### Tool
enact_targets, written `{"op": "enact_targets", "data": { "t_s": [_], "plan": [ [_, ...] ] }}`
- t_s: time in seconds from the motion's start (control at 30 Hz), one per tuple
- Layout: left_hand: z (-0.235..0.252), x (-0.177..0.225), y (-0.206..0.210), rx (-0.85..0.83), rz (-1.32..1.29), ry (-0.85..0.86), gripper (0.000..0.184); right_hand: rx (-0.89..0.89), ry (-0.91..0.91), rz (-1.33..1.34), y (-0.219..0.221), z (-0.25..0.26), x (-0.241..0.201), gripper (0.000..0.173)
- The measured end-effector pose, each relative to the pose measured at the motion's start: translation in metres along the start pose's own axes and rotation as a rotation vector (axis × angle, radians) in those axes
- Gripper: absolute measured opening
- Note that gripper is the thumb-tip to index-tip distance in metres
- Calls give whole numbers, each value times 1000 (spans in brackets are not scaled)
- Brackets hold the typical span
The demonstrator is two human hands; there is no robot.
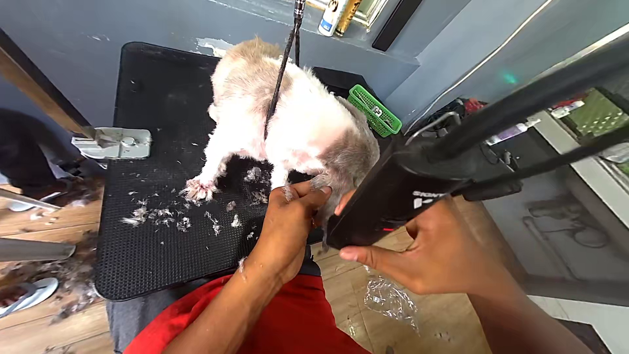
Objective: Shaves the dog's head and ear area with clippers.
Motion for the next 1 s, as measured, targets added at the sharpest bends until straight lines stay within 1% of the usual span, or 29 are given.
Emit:
{"op": "enact_targets", "data": {
  "t_s": [0.07,0.13,0.23,0.3,0.33,0.4,0.5,0.57,0.63,0.7,0.77,0.83,1.0],
  "plan": [
    [0,-1,0,-12,1,12,19,77,-8,132,-10,-2,-1,64],
    [-2,-3,-2,-15,-3,22,18,229,-9,178,-32,0,-3,66],
    [-4,-6,-4,-3,-51,43,17,473,-53,44,-63,10,-8,78],
    [-6,-6,-5,-4,-80,51,19,555,-76,-124,-71,18,-12,90],
    [-6,-5,-5,0,-92,54,20,565,-80,-190,-72,22,-13,95],
    [-9,-4,-5,18,-128,58,21,531,-77,-221,-68,32,-15,97],
    [-16,0,-6,59,-194,47,24,457,-81,-184,-56,42,-18,91],
    [-21,1,-9,117,-249,24,25,415,-91,-190,-48,43,-19,89],
    [-26,0,-11,150,-285,-10,29,389,-111,-203,-42,41,-21,90],
    [-29,1,-9,138,-283,-24,32,366,-117,-173,-38,39,-22,93],
    [-31,4,-7,104,-256,-14,35,352,-117,-158,-35,37,-25,93],
    [-31,6,-6,91,-248,-9,35,355,-122,-184,-33,35,-29,90],
    [-32,13,-4,110,-297,-10,33,323,-117,-146,-23,29,-36,89]
  ]
}}
Point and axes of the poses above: each hand's wrist, its own z-axis towards the middle knuckle, its own y-axis out of the palm, x = y × z, the point moved 10 cm from there along z, towards the middle knuckle, and after that the axes turned 5 degrees about -z, right-handed, at the moved point
